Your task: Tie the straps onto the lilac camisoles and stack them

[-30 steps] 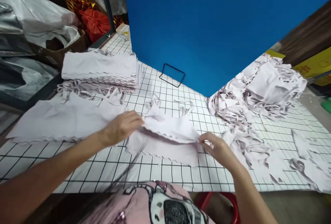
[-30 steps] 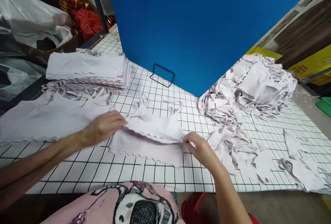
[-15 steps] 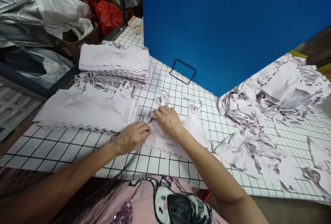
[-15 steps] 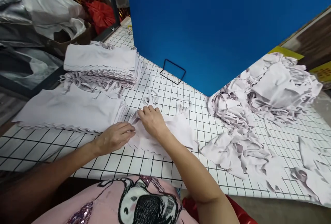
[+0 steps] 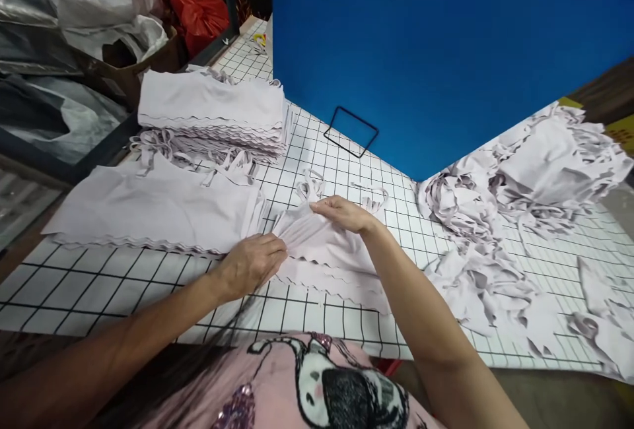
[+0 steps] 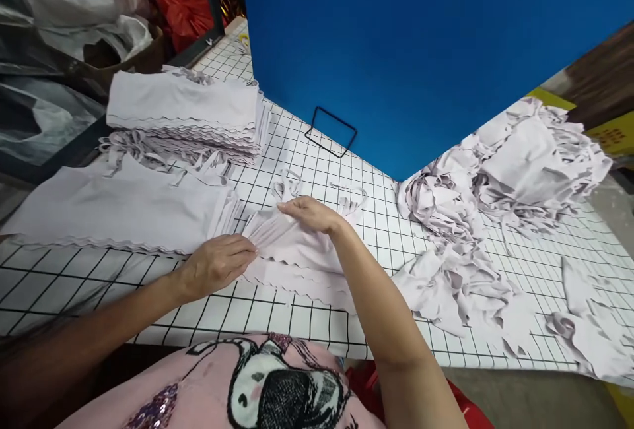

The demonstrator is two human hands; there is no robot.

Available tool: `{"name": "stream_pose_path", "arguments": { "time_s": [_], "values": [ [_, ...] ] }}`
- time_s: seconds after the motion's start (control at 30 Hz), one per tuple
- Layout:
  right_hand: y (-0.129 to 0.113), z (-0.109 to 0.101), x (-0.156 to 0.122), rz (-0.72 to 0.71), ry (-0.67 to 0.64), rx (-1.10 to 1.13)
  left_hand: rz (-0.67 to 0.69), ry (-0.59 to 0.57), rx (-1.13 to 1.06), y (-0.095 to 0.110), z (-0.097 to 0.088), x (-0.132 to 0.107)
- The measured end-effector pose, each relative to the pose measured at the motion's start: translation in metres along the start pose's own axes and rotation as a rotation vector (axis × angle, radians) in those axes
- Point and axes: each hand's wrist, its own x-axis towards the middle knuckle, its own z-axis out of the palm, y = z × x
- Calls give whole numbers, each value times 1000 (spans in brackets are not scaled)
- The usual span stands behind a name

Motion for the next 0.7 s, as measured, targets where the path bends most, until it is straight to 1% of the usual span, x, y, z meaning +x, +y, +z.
{"name": "stream_pose_path", "arguments": {
  "time_s": [0.07, 0.1, 0.13, 0.2, 0.23, 0.27, 0.3, 0.37, 0.43, 0.5, 0.57, 0.63, 0.7],
  "values": [
    [3, 4, -2, 8, 253, -40, 18, -16, 10, 2, -3, 2],
    [4, 6, -8, -18, 402, -102, -1, 0, 8, 3, -4, 4],
    [7, 7, -18, -53, 541, -173, -50, 34, 4, 4, -5, 5],
    [15, 11, -52, -85, 759, -283, -210, 114, 15, 7, -7, 10],
    [22, 14, -74, -59, 838, -299, -300, 135, 40, 8, -8, 12],
    [29, 20, -98, -3, 895, -286, -382, 133, 72, 10, -8, 15],
    [38, 28, -121, 76, 943, -255, -446, 107, 107, 10, -8, 18],
    [57, 47, -161, 244, 998, -160, -528, 24, 163, 11, -7, 24],
    [74, 68, -187, 362, 1018, -56, -595, -58, 167, 10, -5, 30],
    [86, 85, -197, 421, 1034, 4, -687, -111, 122, 9, -5, 35],
    [91, 94, -196, 428, 1066, -16, -786, -163, 58, 8, -6, 39],
    [91, 99, -191, 377, 1107, -141, -883, -199, 16, 8, -8, 43],
    [88, 101, -186, 320, 1107, -322, -948, -231, -16, 9, -11, 47]
  ]
}}
